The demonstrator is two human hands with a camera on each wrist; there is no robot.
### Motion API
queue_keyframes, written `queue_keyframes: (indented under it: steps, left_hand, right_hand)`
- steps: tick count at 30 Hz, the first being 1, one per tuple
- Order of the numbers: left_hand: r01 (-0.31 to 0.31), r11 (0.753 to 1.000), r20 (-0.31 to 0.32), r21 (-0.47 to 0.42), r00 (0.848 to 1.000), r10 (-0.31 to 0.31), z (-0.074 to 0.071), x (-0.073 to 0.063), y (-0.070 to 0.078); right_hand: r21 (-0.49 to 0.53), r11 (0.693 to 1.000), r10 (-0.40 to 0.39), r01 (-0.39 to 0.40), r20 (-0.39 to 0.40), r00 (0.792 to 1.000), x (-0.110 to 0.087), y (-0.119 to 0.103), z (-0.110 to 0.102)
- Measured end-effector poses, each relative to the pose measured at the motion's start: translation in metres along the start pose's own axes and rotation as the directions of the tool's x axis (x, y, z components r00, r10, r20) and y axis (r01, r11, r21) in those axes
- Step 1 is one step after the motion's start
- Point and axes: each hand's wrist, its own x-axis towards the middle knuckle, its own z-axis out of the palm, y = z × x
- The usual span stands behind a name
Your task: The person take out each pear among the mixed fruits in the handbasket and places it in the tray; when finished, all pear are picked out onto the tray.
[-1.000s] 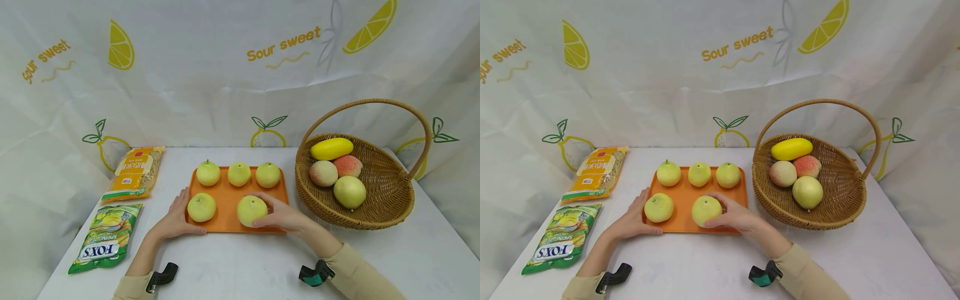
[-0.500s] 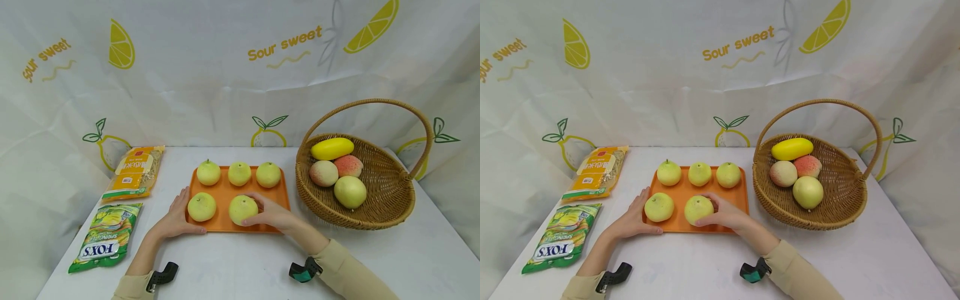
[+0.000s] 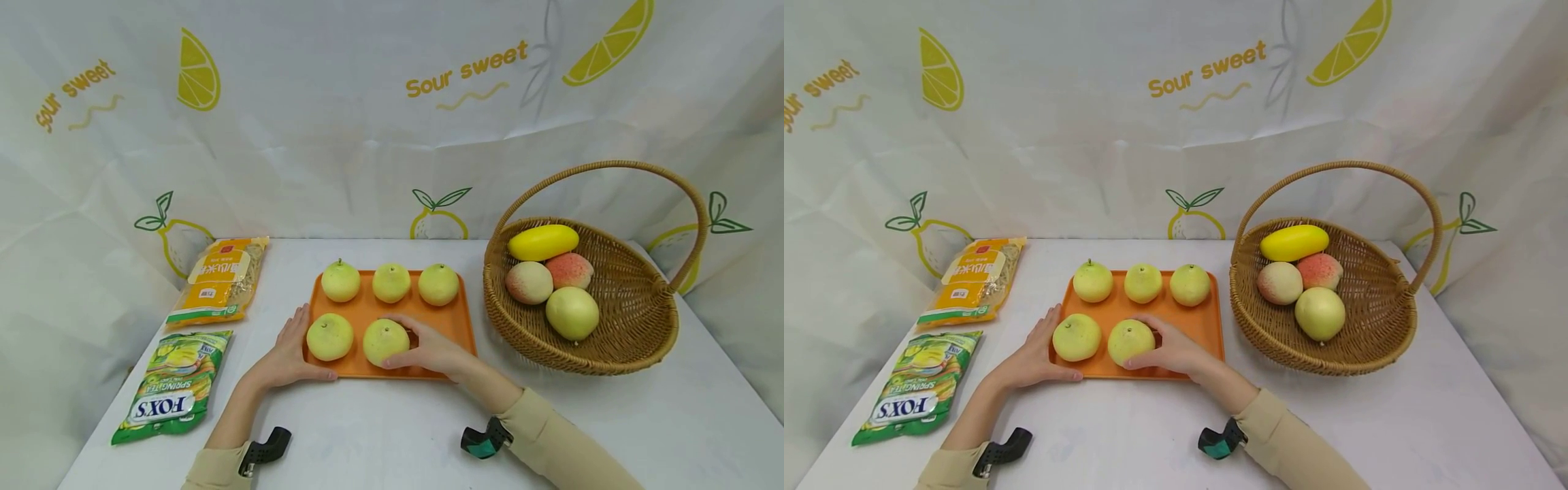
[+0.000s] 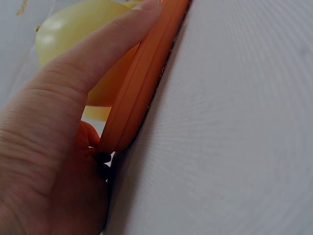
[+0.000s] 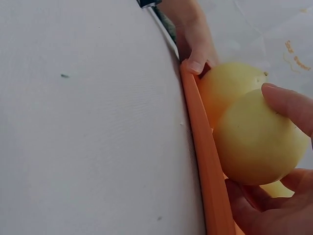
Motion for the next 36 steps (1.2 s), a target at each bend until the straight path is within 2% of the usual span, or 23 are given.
queue_keyframes:
  steps: [13, 27, 36]
  left_hand:
    - [0.020, 1.000, 0.004, -0.004, 1.000, -0.020, 0.0005, -0.0015, 0.0008]
    - [0.028, 1.000, 0.003, 0.002, 1.000, -0.028, 0.0002, -0.0010, 0.0014]
    - [0.039, 0.999, 0.005, -0.002, 0.999, -0.039, -0.0002, -0.0014, 0.0014]
  right_hand:
    - [-0.080, 0.997, -0.005, 0.002, -0.036, 0.999, 0.0059, 0.0031, 0.0045]
    - [-0.190, 0.972, -0.147, 0.138, -0.032, 0.989, 0.0013, 0.0034, 0.0045]
    - [-0.175, 0.972, -0.163, 0.157, -0.019, 0.986, -0.0001, 0.0027, 0.0042]
